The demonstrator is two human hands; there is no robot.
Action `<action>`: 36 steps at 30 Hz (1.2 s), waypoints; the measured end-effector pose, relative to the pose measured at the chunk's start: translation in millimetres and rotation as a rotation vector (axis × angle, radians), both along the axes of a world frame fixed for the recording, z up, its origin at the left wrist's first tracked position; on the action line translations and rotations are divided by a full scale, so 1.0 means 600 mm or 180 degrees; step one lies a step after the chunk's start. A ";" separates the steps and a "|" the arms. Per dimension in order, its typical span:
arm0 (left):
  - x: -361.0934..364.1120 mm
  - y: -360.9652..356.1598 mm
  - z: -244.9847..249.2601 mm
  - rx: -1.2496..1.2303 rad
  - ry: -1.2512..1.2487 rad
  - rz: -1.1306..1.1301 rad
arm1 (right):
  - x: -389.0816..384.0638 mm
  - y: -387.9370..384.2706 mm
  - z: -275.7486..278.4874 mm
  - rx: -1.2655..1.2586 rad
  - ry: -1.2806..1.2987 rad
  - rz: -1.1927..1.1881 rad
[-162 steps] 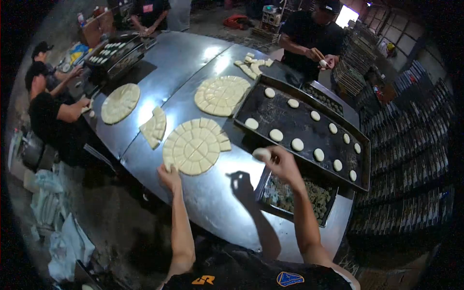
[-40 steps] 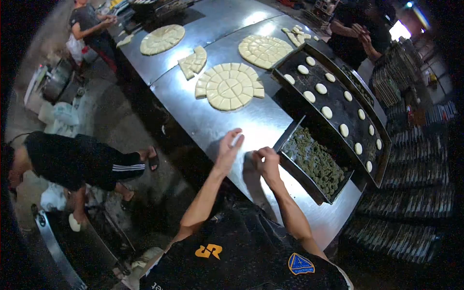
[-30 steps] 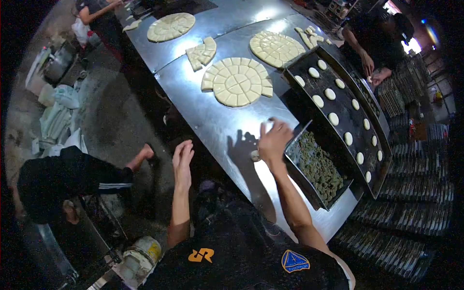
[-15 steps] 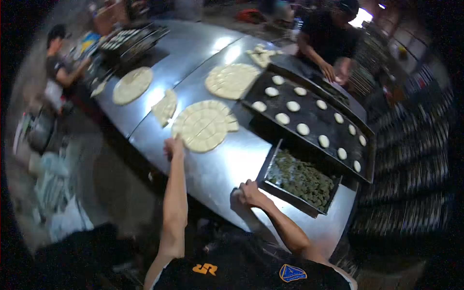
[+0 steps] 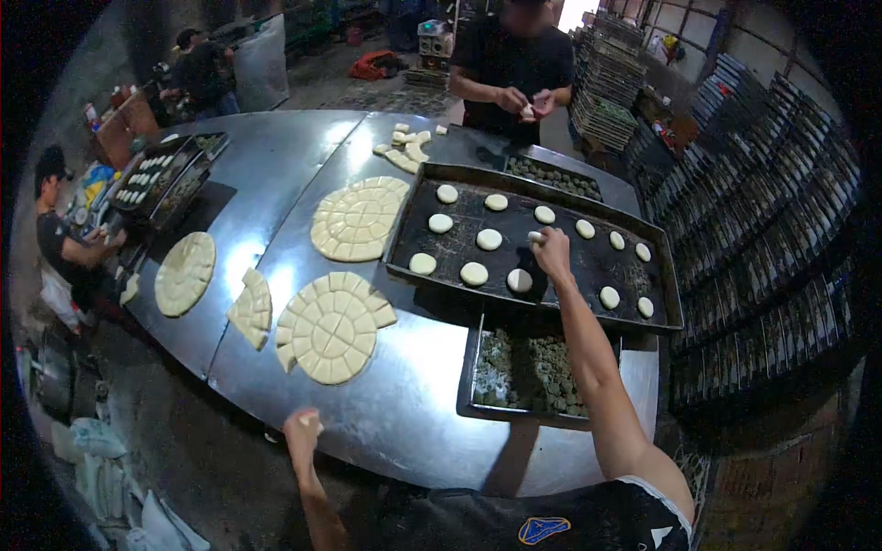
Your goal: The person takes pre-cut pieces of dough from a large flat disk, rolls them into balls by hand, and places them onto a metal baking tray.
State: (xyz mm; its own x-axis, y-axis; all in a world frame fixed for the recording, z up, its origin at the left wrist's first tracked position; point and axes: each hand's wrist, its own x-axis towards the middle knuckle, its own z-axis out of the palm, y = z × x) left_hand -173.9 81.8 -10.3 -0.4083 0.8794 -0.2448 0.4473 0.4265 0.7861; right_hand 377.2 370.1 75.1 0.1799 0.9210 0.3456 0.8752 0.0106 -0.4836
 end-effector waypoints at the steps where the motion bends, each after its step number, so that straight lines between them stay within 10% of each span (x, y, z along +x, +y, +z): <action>1: 0.015 -0.032 0.007 0.0110 -0.0274 -0.0091 | 0.010 0.008 -0.009 0.0069 -0.0662 0.0008; 4: 0.048 -0.093 0.016 0.0347 -0.1413 0.0294 | -0.007 -0.006 -0.016 -0.0234 -0.0461 -0.0016; 7: 0.098 -0.103 0.037 0.0827 -0.2705 0.0628 | -0.124 -0.150 0.053 0.1138 0.0232 0.0444; 12: 0.270 -0.026 0.126 0.0376 -0.3421 -0.0323 | -0.259 -0.398 0.024 -0.1397 0.1857 0.2304; 17: 0.391 -0.022 0.122 -0.0021 -0.3467 -0.1119 | -0.260 -0.526 0.001 -0.1279 0.3762 0.1072; 25: 0.437 -0.060 0.068 -0.0297 -0.3107 -0.1390 | -0.130 -0.563 -0.014 -0.1003 0.2691 0.1430; 29: 0.432 -0.054 0.074 -0.0162 -0.3484 -0.1054 | 0.021 -0.535 -0.033 -0.0770 -0.0374 -0.0163; 36: 0.483 -0.023 0.069 -0.0338 -0.3559 -0.0941 | 0.054 -0.514 -0.092 -0.0623 -0.0359 -0.0269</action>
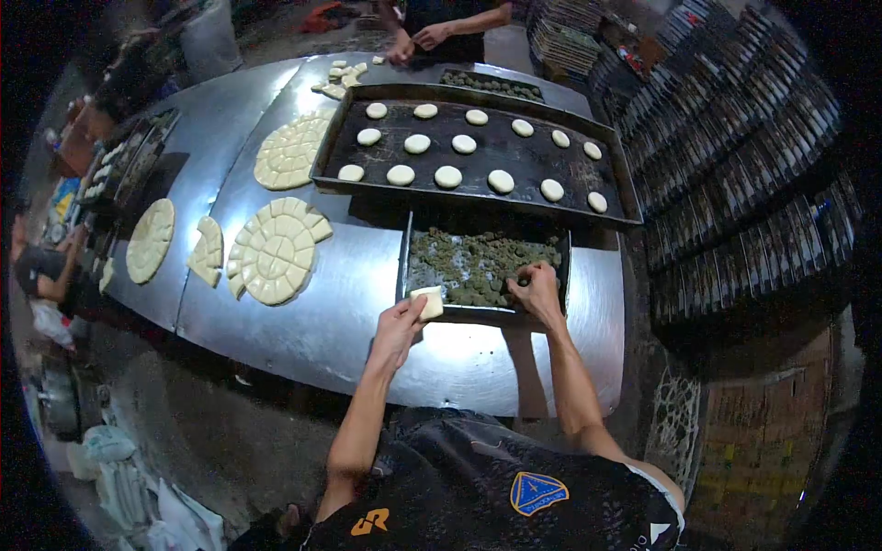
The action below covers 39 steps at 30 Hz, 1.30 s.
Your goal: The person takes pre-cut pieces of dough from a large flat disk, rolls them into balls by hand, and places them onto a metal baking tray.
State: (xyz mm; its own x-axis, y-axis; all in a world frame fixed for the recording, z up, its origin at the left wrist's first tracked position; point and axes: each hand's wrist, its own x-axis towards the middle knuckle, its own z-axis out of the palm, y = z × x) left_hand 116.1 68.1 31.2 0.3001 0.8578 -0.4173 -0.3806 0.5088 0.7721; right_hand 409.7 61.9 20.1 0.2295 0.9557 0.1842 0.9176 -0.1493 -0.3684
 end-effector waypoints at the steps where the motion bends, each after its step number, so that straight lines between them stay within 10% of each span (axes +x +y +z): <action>1: 0.007 0.004 -0.001 -0.0066 -0.0066 -0.0067 | -0.009 0.001 0.022 -0.0042 0.0729 0.0057; 3: 0.022 0.005 0.015 -0.0122 -0.0037 -0.0195 | -0.050 -0.010 0.088 -0.0142 0.1961 0.0231; 8: 0.055 0.004 0.033 0.0263 0.0217 -0.0540 | -0.155 -0.033 0.093 0.0641 0.0951 0.1161; 16: 0.006 0.011 0.054 -0.0027 -0.0669 -0.0441 | -0.156 -0.033 0.092 -0.0199 0.2609 0.1352; 22: 0.012 0.005 0.054 0.0246 -0.0496 -0.0329 | -0.190 -0.019 0.132 0.0480 0.1883 0.1797; 30: -0.008 -0.029 0.053 0.3364 0.2833 -0.0222 | -0.212 -0.007 0.144 0.0683 0.1948 0.1987; 33: -0.046 -0.039 0.089 0.0925 -0.0270 -0.0315 | -0.218 -0.016 0.153 0.0490 0.2163 0.2043; 39: -0.046 -0.053 0.062 0.0435 -0.1023 -0.0034 | -0.259 -0.023 0.187 0.0063 0.2017 0.2449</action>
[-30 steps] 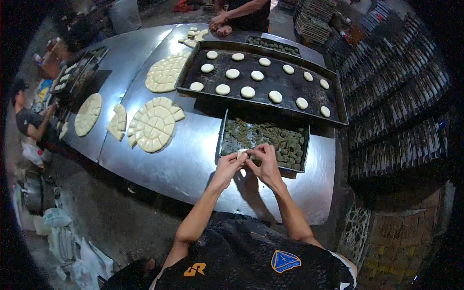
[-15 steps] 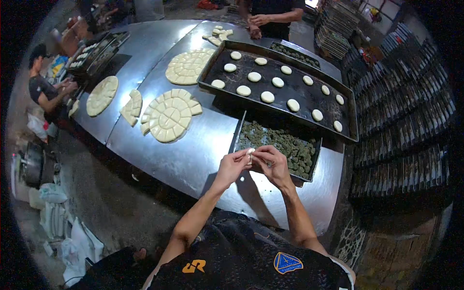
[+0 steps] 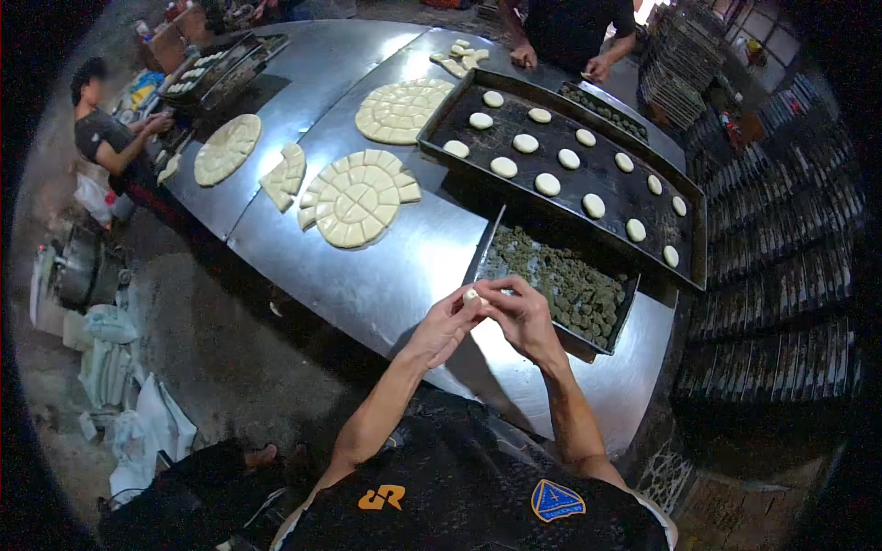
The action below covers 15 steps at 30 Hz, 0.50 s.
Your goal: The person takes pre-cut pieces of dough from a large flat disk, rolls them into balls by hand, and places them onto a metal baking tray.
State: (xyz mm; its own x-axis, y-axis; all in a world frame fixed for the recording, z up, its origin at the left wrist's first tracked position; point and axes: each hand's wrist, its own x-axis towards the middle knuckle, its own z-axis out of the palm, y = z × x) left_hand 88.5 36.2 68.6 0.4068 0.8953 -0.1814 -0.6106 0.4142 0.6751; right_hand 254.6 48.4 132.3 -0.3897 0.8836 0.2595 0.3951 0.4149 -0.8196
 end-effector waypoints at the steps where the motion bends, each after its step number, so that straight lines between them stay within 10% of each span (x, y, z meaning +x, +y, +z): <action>1: -0.002 0.000 0.010 -0.0124 -0.0143 0.0091 | -0.001 0.007 -0.017 -0.0304 0.0348 -0.0038; 15: -0.041 0.002 0.013 0.0254 -0.0115 0.0914 | -0.084 0.003 -0.001 0.0380 0.0320 -0.0441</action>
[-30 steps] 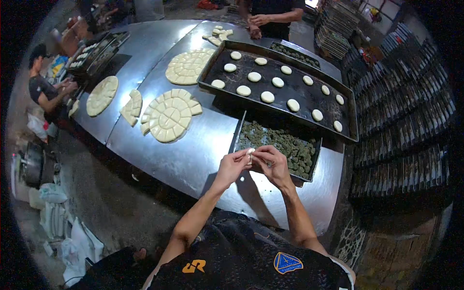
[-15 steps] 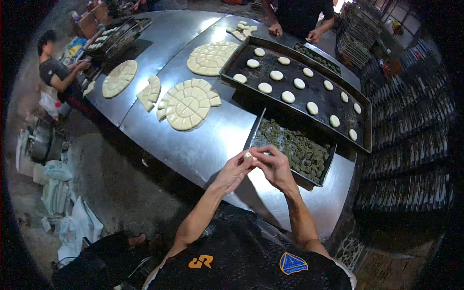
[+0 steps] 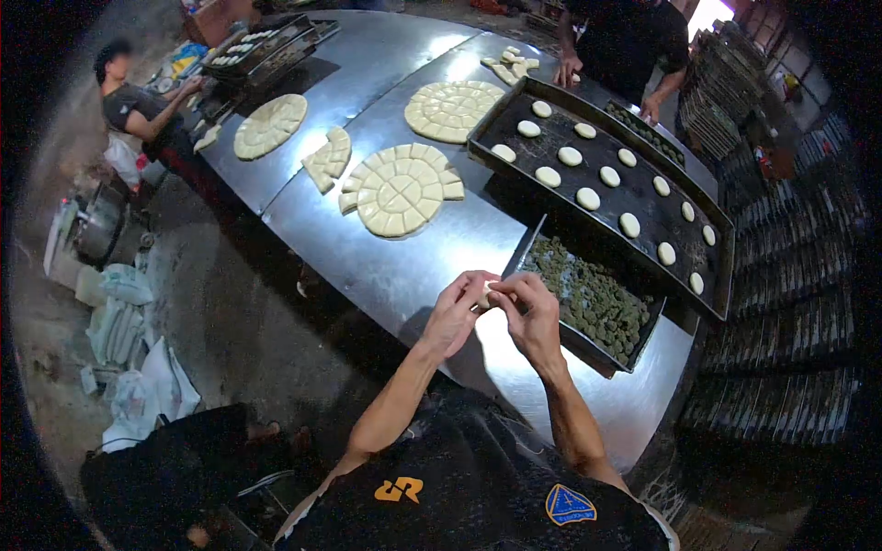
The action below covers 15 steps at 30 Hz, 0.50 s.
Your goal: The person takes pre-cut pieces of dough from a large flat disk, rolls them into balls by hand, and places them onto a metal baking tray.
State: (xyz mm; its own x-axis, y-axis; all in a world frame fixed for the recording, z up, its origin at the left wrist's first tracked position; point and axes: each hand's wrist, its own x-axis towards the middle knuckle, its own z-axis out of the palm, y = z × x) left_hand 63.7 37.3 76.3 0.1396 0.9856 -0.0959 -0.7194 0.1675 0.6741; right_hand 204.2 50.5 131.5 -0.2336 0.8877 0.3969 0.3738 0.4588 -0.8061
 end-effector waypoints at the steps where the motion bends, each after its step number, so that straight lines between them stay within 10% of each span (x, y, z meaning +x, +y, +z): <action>1: -0.002 -0.002 -0.001 0.0007 0.0000 0.0027 | -0.008 -0.002 0.007 0.0007 0.0000 0.0027; 12: -0.033 -0.019 -0.018 0.0092 -0.0168 0.0492 | -0.058 -0.008 0.018 -0.0191 0.0015 0.0056; 15: -0.065 -0.028 -0.032 0.0116 0.1466 0.0470 | -0.063 -0.001 -0.053 -0.0103 -0.0292 0.0101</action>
State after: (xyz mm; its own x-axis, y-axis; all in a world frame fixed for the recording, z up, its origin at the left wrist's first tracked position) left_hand 24.9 20.6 57.3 -0.0507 0.9955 -0.0799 -0.3591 0.0565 0.9316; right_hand 166.6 49.7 99.8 -0.2959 0.8913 0.3437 0.4324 0.4458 -0.7838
